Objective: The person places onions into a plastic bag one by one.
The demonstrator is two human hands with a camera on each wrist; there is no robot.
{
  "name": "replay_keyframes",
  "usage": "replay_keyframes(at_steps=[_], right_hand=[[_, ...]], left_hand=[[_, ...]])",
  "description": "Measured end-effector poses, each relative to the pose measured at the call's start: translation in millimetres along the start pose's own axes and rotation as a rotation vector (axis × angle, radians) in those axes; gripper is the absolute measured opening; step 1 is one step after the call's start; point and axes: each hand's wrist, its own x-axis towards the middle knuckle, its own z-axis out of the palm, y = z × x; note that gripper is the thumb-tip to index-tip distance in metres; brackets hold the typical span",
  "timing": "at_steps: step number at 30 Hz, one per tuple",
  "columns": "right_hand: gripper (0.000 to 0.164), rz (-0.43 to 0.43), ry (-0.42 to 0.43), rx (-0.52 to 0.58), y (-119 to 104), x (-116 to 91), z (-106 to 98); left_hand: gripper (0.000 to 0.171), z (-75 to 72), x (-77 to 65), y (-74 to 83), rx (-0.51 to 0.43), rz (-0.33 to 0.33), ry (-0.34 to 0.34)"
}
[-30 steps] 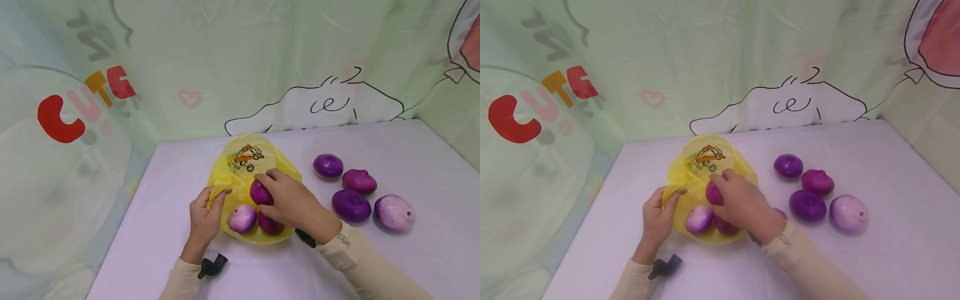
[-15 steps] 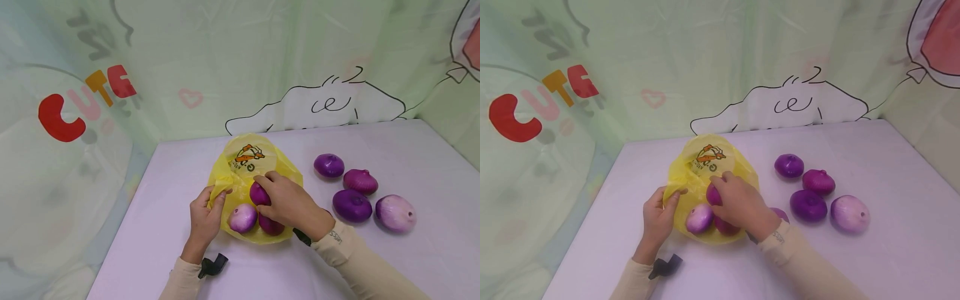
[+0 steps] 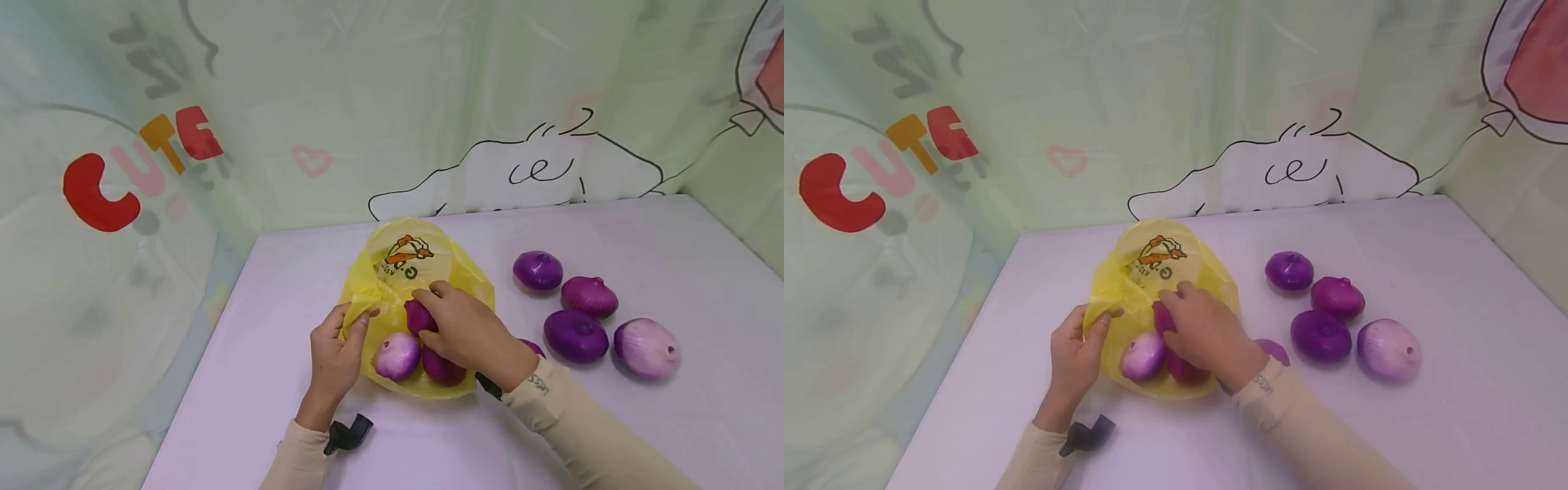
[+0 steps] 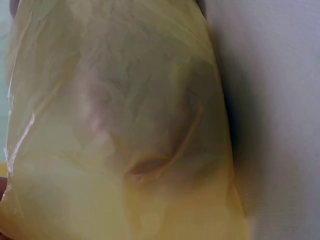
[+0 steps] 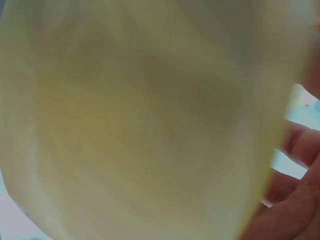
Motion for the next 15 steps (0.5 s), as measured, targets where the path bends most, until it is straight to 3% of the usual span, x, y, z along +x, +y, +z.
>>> replay_keyframes(at_steps=[8, 15], right_hand=[[0.057, 0.034, -0.022, 0.015, -2.5, -3.8, -3.4], [0.054, 0.000, 0.041, 0.001, -1.5, -12.8, -9.0]], left_hand=[[0.012, 0.5, 0.6, 1.6, -0.005, 0.001, -0.004], [0.012, 0.4, -0.3, 0.4, 0.018, 0.002, -0.002]])
